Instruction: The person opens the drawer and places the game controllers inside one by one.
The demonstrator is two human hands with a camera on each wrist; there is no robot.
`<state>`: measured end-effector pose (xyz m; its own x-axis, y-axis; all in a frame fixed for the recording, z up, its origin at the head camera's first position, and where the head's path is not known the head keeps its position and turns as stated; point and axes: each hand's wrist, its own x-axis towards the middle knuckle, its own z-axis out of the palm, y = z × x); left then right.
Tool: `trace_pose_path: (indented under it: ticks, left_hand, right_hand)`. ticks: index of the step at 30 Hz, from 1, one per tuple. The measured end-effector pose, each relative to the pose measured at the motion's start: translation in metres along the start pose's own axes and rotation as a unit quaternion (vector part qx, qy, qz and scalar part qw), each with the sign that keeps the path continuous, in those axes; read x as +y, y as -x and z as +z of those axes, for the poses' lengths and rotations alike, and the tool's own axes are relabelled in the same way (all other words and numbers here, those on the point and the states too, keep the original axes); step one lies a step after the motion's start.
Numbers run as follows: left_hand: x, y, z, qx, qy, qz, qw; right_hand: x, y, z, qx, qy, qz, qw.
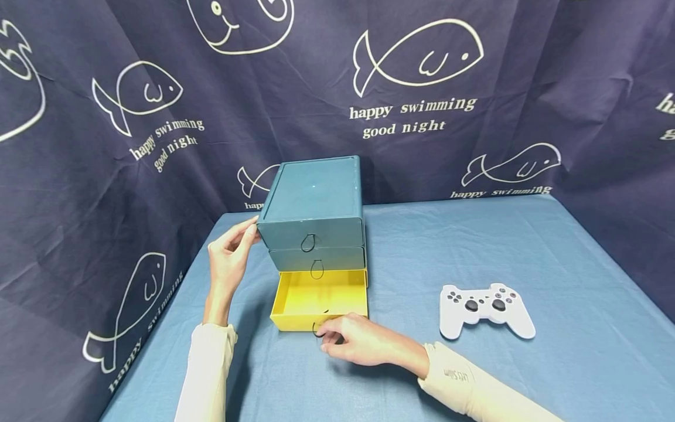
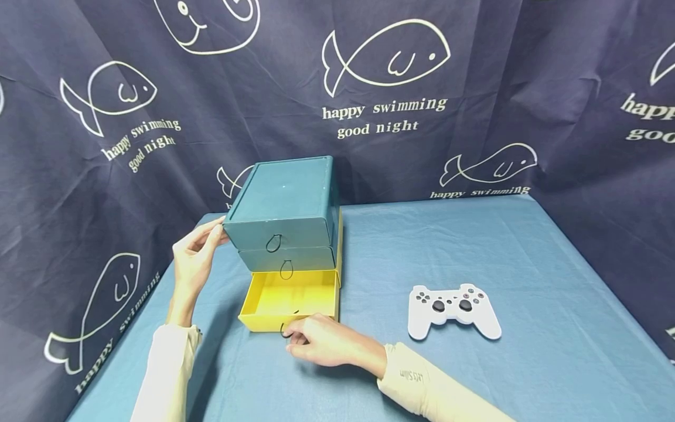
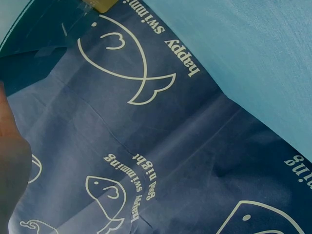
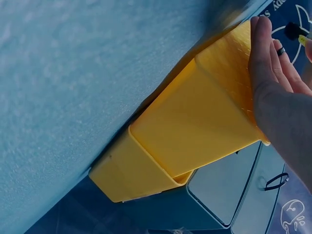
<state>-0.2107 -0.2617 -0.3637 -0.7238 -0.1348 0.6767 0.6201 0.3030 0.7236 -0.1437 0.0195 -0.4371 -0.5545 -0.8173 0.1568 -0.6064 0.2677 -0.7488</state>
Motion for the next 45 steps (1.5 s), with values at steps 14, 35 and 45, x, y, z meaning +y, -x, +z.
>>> trace_pose_path:
  ticks: [14, 35, 45]
  left_hand:
    - [-0.0001, -0.0001, -0.0006, -0.001, -0.004, 0.0, 1.0]
    - [0.0, 0.0, -0.0007, 0.0, -0.004, -0.001, 1.0]
    - [0.0004, -0.0002, -0.0003, 0.0, -0.004, 0.003, 1.0]
  right_hand:
    - [-0.0036, 0.0042, 0.0029, -0.011, -0.008, 0.013, 0.9998]
    - [-0.0072, 0.0095, 0.0067, -0.021, 0.007, 0.013, 0.9997]
    - [-0.0065, 0.0098, 0.0085, -0.022, 0.014, 0.004, 0.9997]
